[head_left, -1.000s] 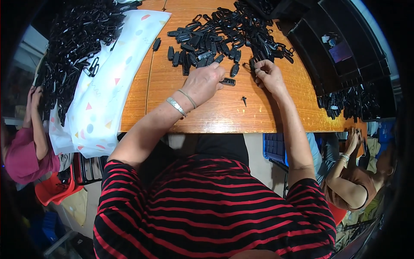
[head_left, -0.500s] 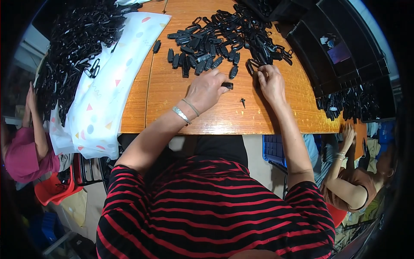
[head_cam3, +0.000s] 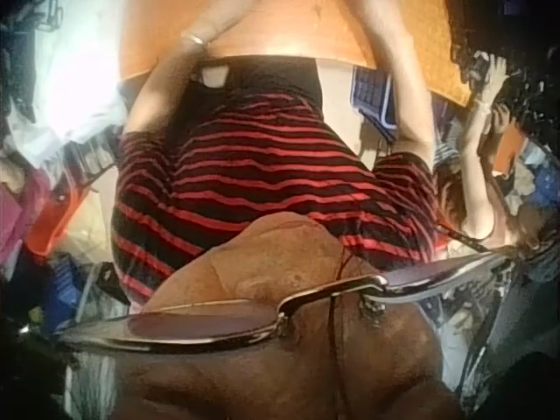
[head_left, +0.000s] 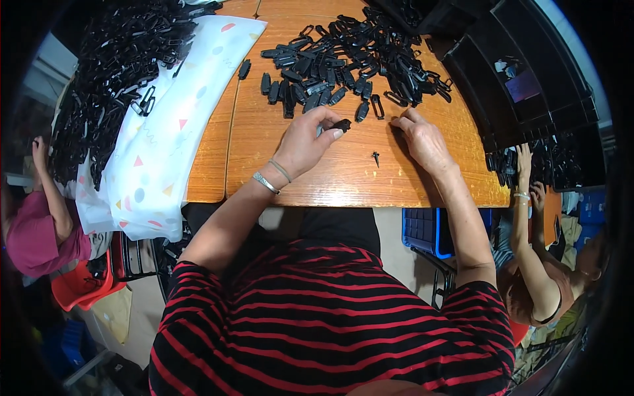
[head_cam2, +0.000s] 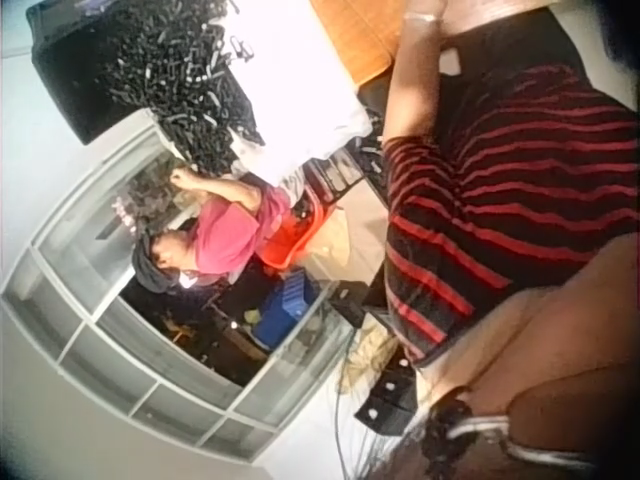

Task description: Assembling small black plastic buckle components by hand on a wooden table.

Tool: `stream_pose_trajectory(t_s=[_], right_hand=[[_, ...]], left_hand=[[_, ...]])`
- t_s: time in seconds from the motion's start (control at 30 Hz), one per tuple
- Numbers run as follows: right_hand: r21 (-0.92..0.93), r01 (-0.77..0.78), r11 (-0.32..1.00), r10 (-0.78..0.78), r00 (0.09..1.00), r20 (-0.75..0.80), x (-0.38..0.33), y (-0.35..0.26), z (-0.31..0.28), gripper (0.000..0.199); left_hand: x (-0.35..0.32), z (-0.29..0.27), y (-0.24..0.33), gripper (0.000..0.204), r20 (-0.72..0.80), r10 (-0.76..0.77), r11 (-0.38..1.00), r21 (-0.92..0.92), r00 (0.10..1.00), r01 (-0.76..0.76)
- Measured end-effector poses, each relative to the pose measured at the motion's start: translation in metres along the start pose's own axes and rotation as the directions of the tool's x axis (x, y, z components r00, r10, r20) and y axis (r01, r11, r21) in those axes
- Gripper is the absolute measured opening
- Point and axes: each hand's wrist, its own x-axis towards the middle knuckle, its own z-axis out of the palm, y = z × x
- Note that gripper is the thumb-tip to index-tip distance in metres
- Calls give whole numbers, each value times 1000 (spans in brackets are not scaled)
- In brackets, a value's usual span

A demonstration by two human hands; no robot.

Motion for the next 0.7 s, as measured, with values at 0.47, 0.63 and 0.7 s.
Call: stream_pose_trajectory(t_s=[0.47,0.63,0.7], right_hand=[[977,-155,144,383,919,89,15,-92,39,21],[788,40,614,361,874,-326,15,-118,42,23],[726,97,680,278,883,-378,13,-118,44,22]], left_hand=[[-18,7,29,23,98,-210,633,-745,973,212],[-23,4,25,25,11,-209,602,-787,978,138],[-22,2,24,25,1,-195,593,-797,981,118]])
